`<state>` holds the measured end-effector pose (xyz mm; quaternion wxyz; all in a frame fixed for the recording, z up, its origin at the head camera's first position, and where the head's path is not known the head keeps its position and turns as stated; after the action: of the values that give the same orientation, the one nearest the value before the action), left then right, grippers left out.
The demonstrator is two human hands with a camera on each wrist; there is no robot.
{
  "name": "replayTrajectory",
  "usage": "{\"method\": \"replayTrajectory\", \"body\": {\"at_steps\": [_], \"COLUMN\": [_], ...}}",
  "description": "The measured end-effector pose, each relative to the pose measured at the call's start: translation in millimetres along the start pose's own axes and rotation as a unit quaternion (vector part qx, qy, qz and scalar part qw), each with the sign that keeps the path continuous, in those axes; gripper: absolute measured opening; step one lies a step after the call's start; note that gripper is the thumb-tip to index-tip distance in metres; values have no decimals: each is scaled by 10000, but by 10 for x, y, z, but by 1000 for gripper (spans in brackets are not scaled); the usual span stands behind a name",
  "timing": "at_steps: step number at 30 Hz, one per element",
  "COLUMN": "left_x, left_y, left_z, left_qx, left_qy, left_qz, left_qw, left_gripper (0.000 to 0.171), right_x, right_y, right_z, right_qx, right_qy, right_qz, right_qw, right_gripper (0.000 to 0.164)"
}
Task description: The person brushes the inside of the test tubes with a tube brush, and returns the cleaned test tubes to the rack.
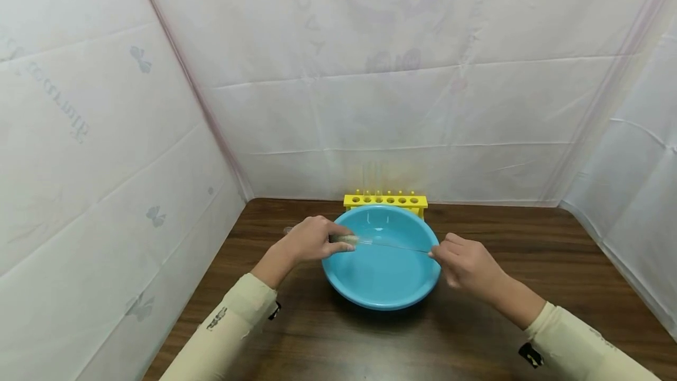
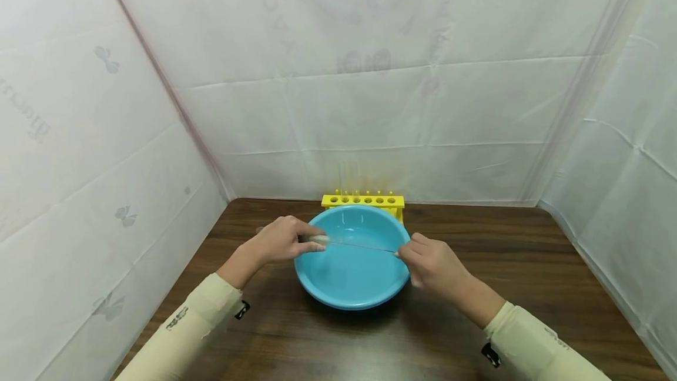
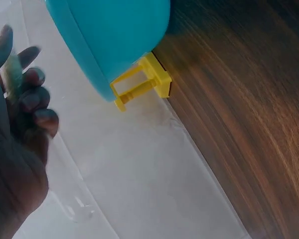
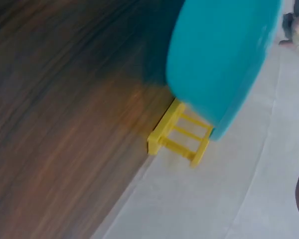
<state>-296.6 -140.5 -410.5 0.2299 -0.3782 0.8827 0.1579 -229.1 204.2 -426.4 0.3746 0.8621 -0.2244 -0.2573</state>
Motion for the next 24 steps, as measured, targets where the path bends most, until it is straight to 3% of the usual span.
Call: {"method": "replayTrajectory", "body": {"at_steps": [3,6,10,12,14,16,19,21,24], "left_x": [32,47,37,27,20,19,21,23,14], "left_y": [4,6,4,0,-3,-7,-9,-12,-23], "left_z": [18,40,49,44,38,37,36,32,19], "left_qx": [356,428,-5,-268,-456,-551,-741,-1025,-1576], "left_qy": [-458,-511,-81,69,169,285,847,1413,2106], "left_qz": [-431,-434,-82,-1,27,91,428,835,1424], "left_qw": [9974,9968,9999,9996,9988,9980,9927,9811,9542], "left_gripper": [39,39,38,37,36,35,32,30,27], "right_x": [-18,-24,-32,-42,-54,-61,-65,-80,-122], "right_y": [-56,-107,-119,-99,-67,-39,0,26,56], "right_z": [39,75,89,80,68,57,39,23,9], "right_qx": [61,251,451,611,930,1433,2357,2790,3089], "right_qy": [-385,-219,575,897,1191,1531,2303,2812,3547], "right_qz": [-422,-342,575,1208,1880,2558,3524,4002,4525], "right_qw": [9983,9989,9957,9867,9705,9437,8759,8264,7577], "right_gripper": [37,37,22,19,20,19,24,33,39]}}
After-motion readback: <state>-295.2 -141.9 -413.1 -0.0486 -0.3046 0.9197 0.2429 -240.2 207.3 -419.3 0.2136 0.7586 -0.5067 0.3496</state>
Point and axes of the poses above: each hand's wrist, its own y-axis towards the middle knuckle, its own z-axis out of the palm, x = y × z, the point moved 2 cm from there along y, towards the middle knuckle, and after that the axes turned 12 degrees about -y, right-handed, at the moved point
